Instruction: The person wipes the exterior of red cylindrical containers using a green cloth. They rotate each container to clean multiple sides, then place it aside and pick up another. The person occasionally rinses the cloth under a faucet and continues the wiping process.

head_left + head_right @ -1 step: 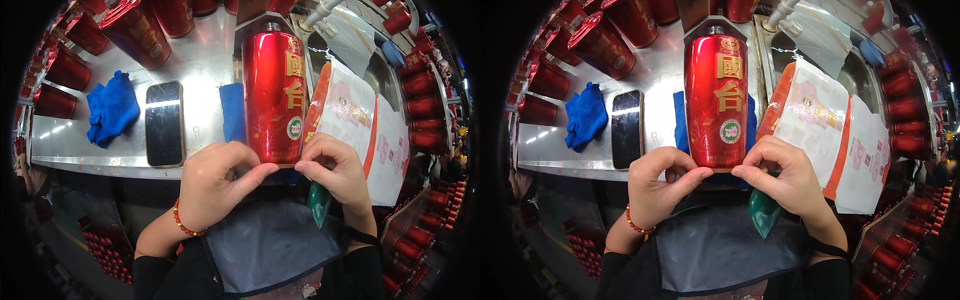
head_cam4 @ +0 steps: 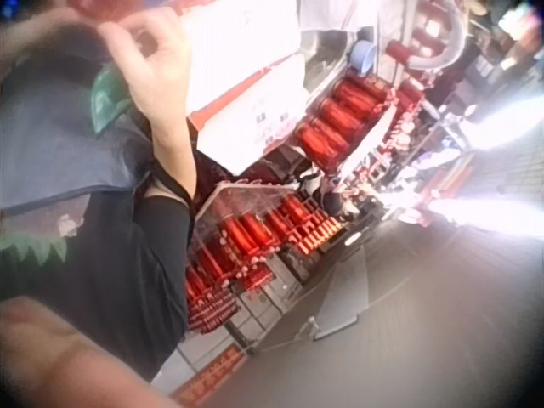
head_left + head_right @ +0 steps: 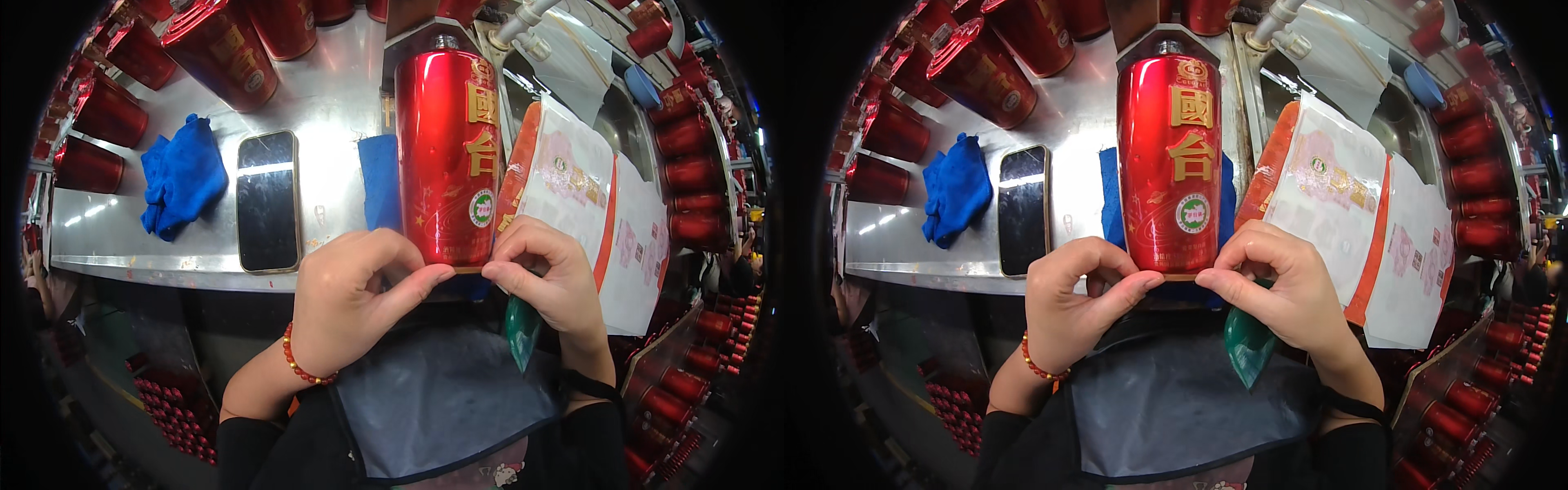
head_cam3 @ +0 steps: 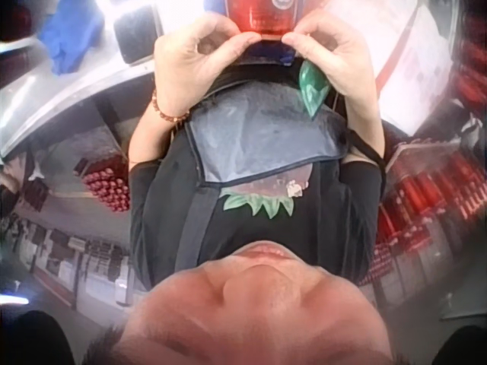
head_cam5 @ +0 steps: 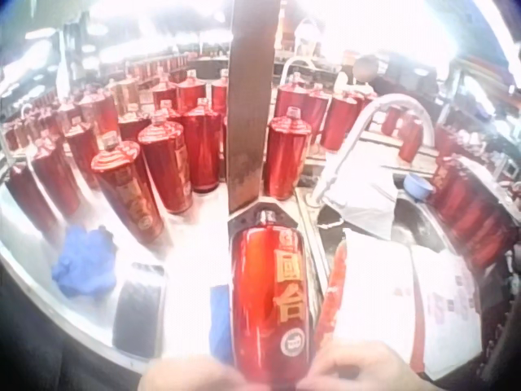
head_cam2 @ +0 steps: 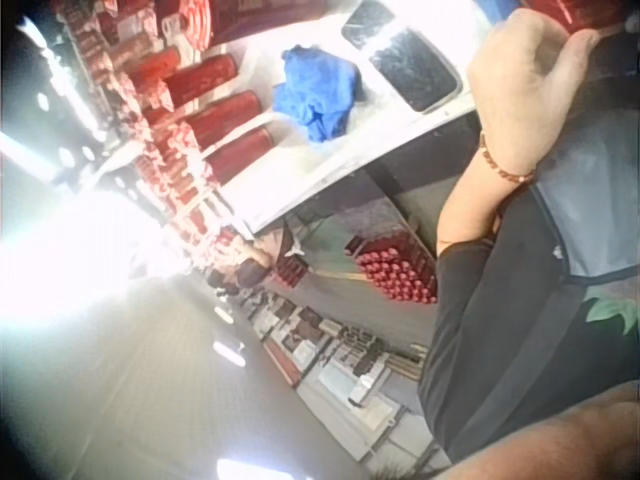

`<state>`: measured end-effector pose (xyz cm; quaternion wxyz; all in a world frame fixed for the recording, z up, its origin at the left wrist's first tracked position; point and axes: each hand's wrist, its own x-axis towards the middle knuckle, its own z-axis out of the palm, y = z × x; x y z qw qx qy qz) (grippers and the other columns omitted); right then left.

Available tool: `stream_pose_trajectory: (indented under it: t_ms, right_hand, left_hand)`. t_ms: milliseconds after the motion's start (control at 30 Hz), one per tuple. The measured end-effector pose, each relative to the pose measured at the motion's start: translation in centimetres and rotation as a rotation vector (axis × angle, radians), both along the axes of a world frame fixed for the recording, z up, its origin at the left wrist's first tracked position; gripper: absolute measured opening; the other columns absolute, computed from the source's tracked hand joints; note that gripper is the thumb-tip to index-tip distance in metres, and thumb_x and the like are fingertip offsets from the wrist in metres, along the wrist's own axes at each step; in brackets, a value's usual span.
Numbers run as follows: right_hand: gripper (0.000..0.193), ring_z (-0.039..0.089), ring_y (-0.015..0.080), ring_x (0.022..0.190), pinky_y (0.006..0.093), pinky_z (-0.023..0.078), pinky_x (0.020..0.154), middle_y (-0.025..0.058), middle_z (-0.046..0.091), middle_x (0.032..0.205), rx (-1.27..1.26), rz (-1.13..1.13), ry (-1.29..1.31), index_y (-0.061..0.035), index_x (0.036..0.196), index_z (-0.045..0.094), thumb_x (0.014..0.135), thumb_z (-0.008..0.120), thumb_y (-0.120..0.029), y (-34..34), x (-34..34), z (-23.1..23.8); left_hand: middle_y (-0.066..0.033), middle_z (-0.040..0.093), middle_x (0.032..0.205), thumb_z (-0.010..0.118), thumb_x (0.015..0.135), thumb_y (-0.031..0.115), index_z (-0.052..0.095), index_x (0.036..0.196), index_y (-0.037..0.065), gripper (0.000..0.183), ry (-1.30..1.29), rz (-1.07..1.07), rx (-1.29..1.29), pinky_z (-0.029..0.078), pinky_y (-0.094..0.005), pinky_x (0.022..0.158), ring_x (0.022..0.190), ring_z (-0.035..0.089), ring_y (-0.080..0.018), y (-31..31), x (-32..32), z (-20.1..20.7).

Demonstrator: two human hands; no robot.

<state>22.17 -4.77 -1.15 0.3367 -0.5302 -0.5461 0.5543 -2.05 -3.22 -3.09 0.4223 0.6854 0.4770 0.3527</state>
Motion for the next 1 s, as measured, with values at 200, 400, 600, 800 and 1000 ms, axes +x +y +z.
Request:
stream_pose_trajectory:
  t_ms: [200,400,600,800,1000]
  right_hand:
    - [0.013,0.053,0.0041,0.071,0.0208,0.041,0.064,-0.0002,0.059,0.086,-0.018,-0.016,-0.006,0.0007,0.087,0.068,0.092,0.078,-0.006,0.0,0.2,-0.6]
    - [0.014,0.051,0.0034,0.071,0.0213,0.040,0.063,-0.0012,0.058,0.085,-0.041,-0.024,-0.012,0.0003,0.086,0.068,0.091,0.079,-0.007,0.2,0.0,-0.5]
    - [0.016,0.051,0.0039,0.071,0.0216,0.040,0.064,-0.0011,0.057,0.084,-0.040,-0.021,-0.058,-0.0006,0.083,0.067,0.090,0.080,-0.008,0.3,0.0,-0.8]
    - [0.017,0.052,0.0051,0.073,0.0216,0.041,0.066,-0.0004,0.058,0.086,-0.011,-0.004,-0.065,-0.0006,0.082,0.065,0.089,0.080,-0.006,0.5,0.1,-0.9]
    - [0.016,0.055,0.0067,0.075,0.0219,0.043,0.067,0.0018,0.058,0.088,-0.050,0.003,-0.016,0.0006,0.083,0.063,0.090,0.077,-0.001,0.6,0.0,-0.5]
  left_hand:
    - [-0.0024,0.065,0.068,0.087,0.085,0.023,0.068,0.081,0.005,0.026,-0.063,0.010,-0.126,0.039,-0.0244,0.049,0.053,0.055,-0.0082,0.1,0.0,-0.4]
    - [0.0004,0.066,0.067,0.087,0.087,0.021,0.067,0.081,0.004,0.027,-0.099,0.004,-0.202,0.037,-0.0223,0.048,0.053,0.052,-0.0028,0.1,-0.1,-0.3]
    - [0.0018,0.064,0.066,0.087,0.087,0.019,0.069,0.084,0.004,0.024,-0.133,0.024,-0.232,0.035,-0.0213,0.048,0.053,0.049,-0.0011,0.1,-0.8,-1.1]
    - [-0.0035,0.073,0.088,0.086,0.083,0.012,0.075,0.096,0.006,0.019,0.000,0.262,-0.028,0.041,-0.0232,0.054,0.067,0.060,-0.0065,-0.7,-2.7,-2.1]
    - [-0.0057,0.071,0.115,0.075,0.081,0.009,0.080,0.111,0.012,0.030,0.220,0.031,0.976,0.055,-0.0308,0.084,0.109,0.064,-0.0204,-3.1,-0.3,-3.9]
